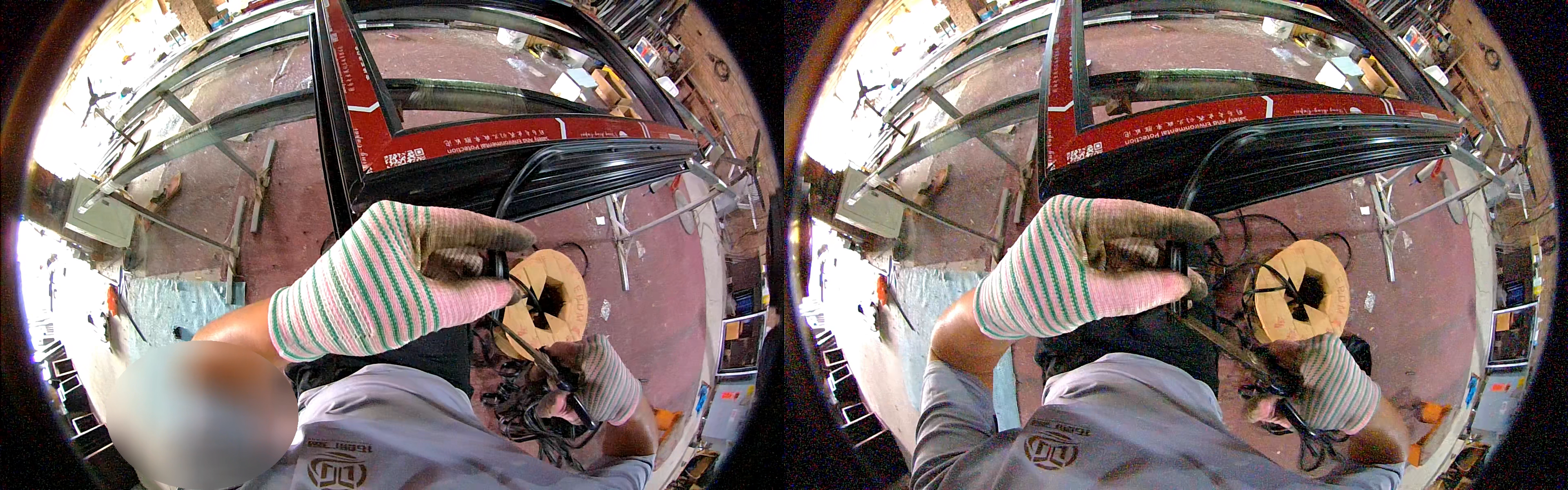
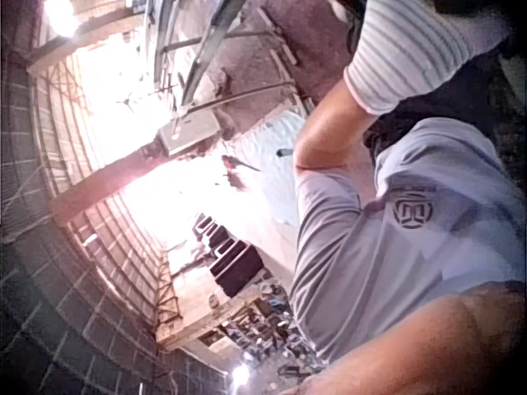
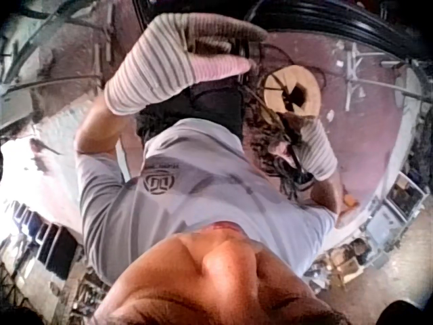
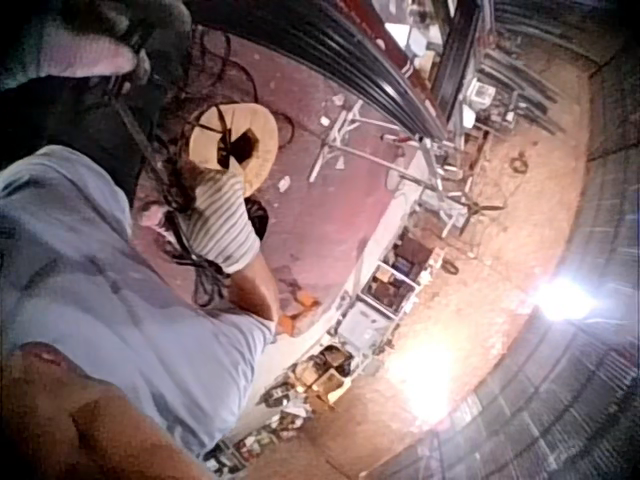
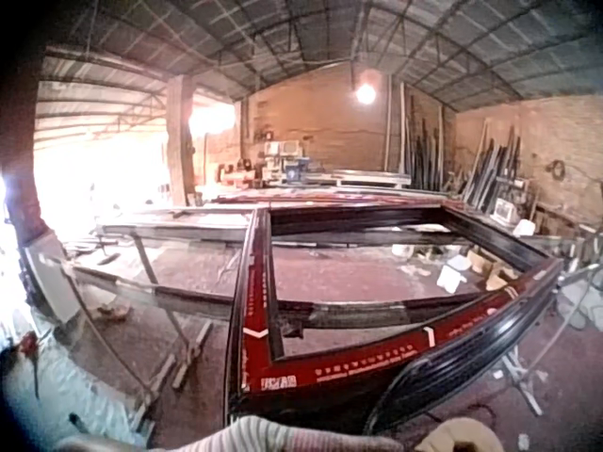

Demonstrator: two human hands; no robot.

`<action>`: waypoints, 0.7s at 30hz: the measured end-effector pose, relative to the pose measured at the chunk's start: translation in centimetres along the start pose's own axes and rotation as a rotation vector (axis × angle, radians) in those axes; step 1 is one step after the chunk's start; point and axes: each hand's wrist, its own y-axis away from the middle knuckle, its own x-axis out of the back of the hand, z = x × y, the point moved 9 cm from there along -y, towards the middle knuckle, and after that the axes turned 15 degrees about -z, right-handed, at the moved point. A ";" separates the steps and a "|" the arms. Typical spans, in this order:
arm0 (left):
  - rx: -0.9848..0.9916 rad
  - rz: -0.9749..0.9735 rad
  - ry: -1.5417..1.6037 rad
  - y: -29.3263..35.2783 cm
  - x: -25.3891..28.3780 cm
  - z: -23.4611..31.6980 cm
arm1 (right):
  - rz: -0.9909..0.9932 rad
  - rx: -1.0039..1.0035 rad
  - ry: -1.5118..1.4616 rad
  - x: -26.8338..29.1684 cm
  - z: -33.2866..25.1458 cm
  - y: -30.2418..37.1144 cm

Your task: The person installs a black rubber seal into the groove of a window frame. They use shears to cut the seal to length, then press it into place along the frame edges, adjusting and trimming as needed.

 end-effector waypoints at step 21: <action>0.032 -0.037 0.033 -0.6 -0.1 -0.6 | 0.017 -0.333 -0.830 -2.3 5.2 0.5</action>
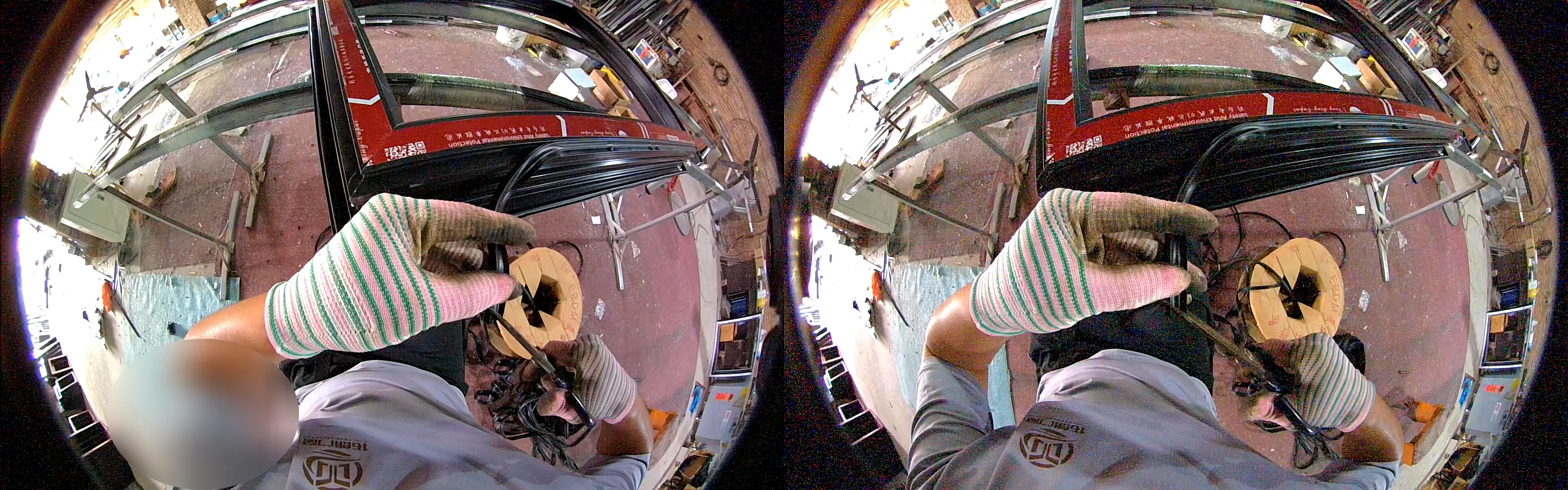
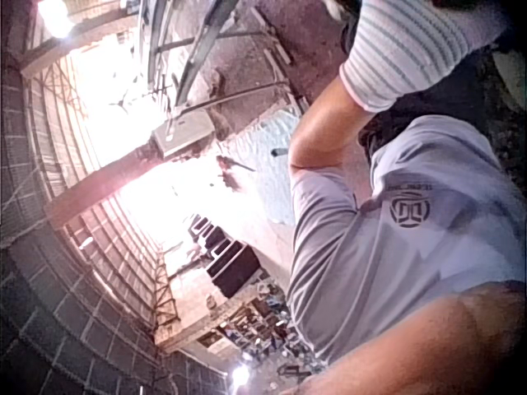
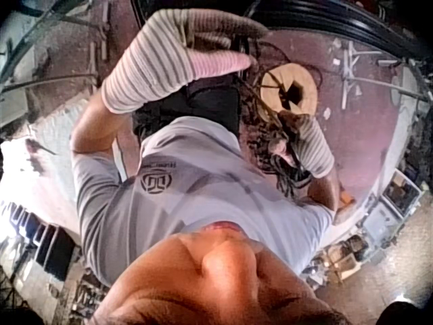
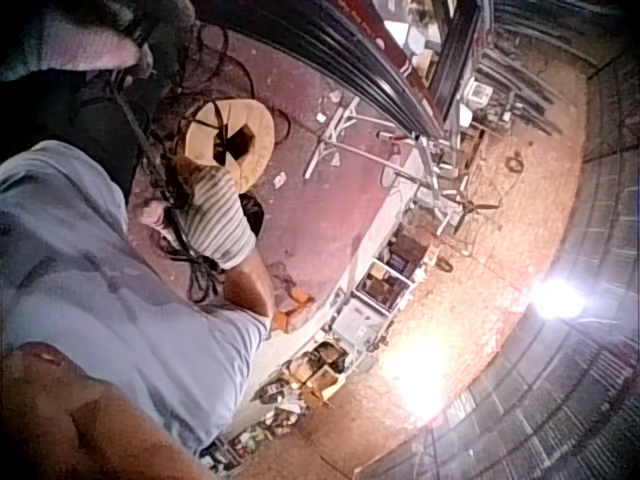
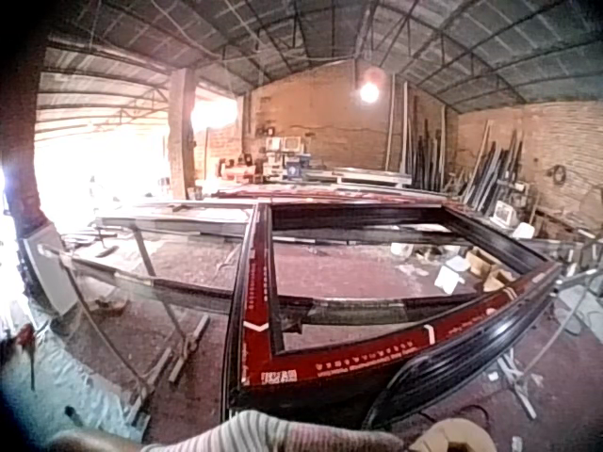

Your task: The person installs a black rubber seal into the groove of a window frame. They use shears to cut the seal to length, then press it into place along the frame edges, adjusting and trimming as needed.

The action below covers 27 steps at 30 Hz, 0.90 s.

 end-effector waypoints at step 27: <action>-0.030 0.001 -0.003 0.1 -0.1 0.3 | -0.234 0.033 -0.682 -3.0 -0.7 -0.7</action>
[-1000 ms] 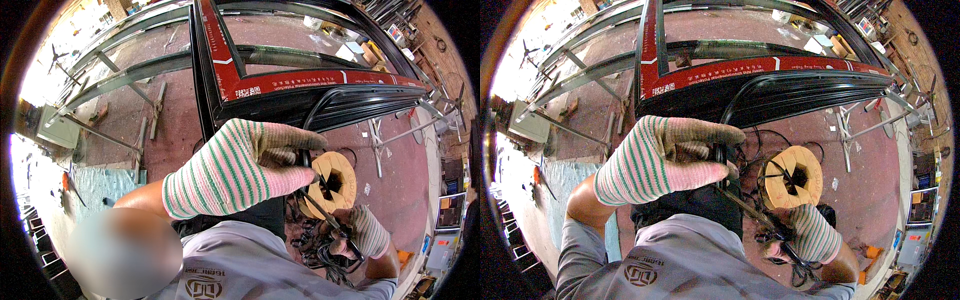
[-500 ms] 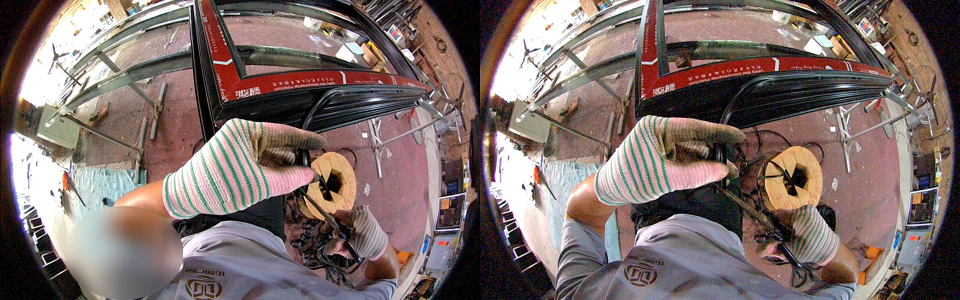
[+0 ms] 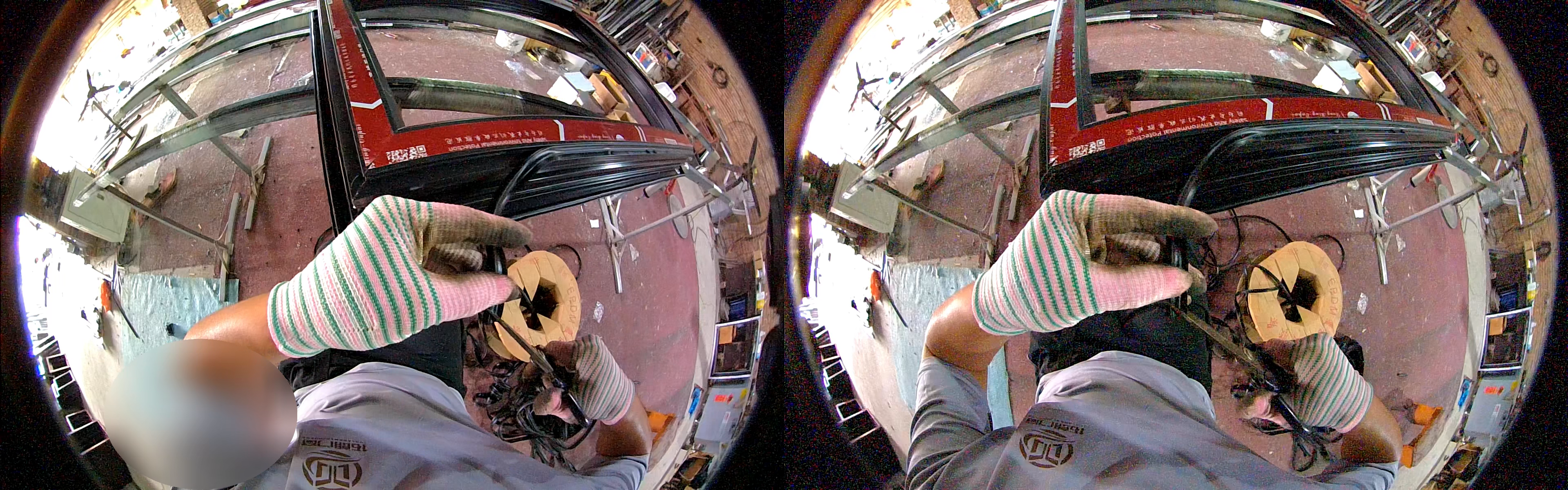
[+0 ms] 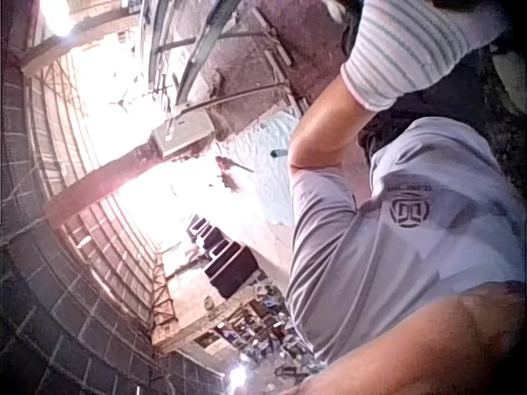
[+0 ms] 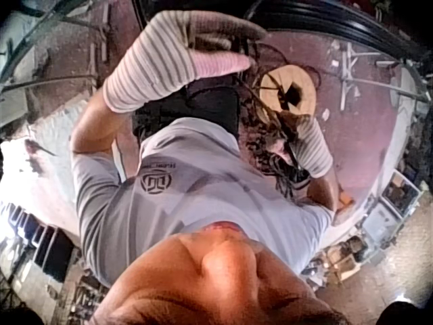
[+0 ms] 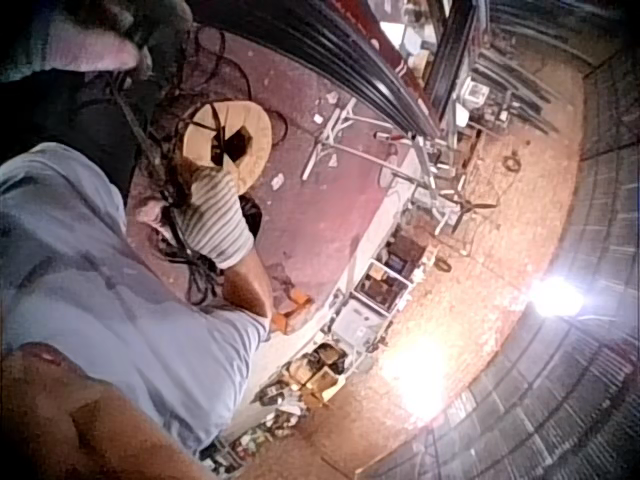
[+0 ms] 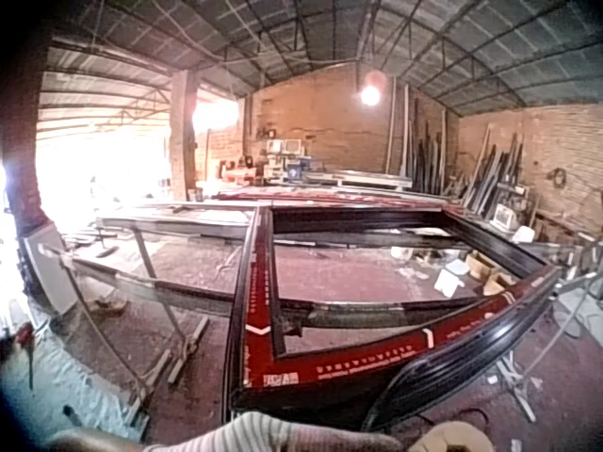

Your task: The person installs a black rubber seal into the groove of a window frame. They use shears to cut the seal to length, then press it into place along the frame edges, adjusting and trimming as needed.

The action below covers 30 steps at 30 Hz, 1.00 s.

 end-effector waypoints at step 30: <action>-0.021 0.009 -0.041 0.1 -0.1 0.2 | -0.005 0.039 1.902 0.7 -2.6 1.0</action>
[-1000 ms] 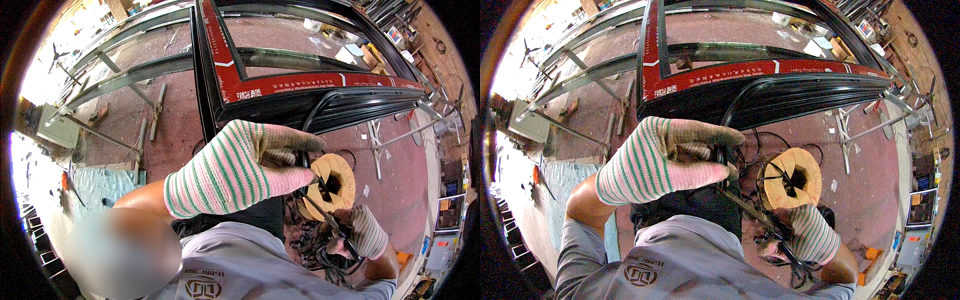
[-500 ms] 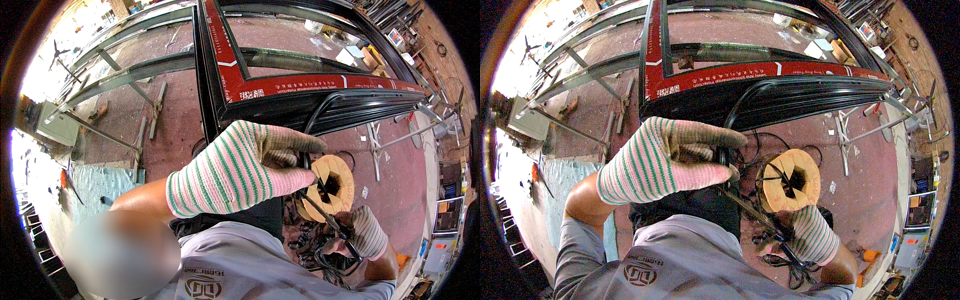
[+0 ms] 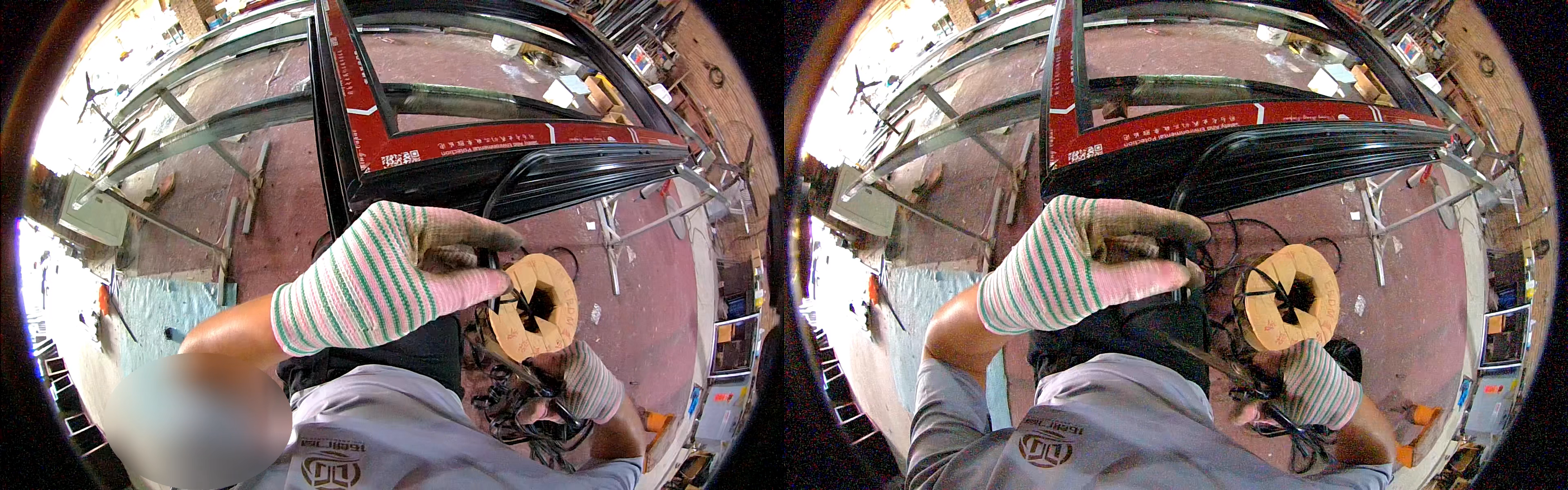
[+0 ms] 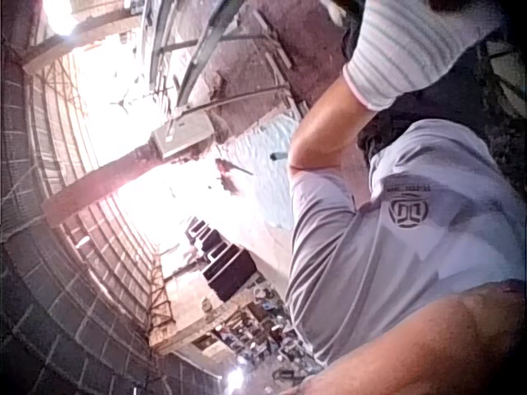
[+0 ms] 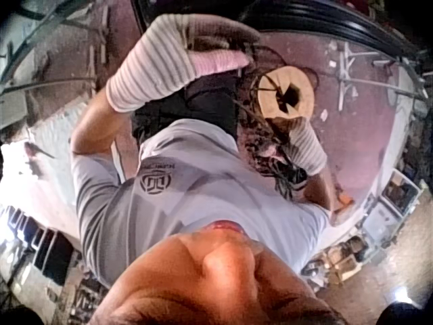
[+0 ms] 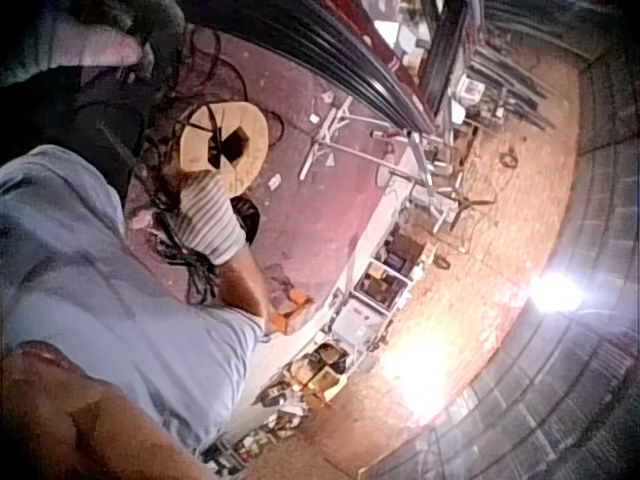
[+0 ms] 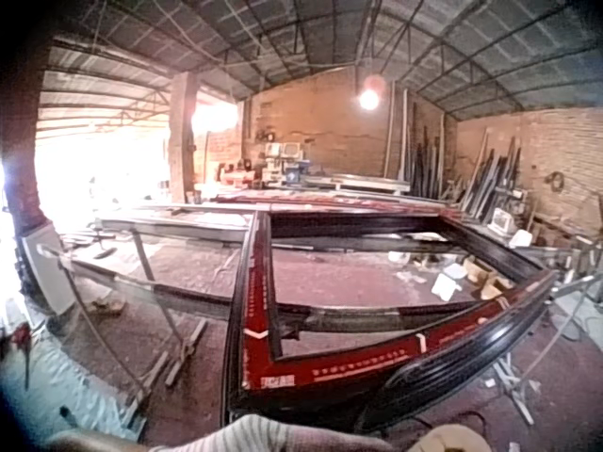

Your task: The person installs a black rubber seal into the groove of a window frame. They use shears to cut the seal to length, then press it into place along the frame edges, adjusting and trimming as needed.

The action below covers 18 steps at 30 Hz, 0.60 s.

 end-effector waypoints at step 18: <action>-0.137 -0.094 -0.097 -0.9 -0.8 0.3 | 0.075 0.015 -0.416 -1.3 2.4 0.5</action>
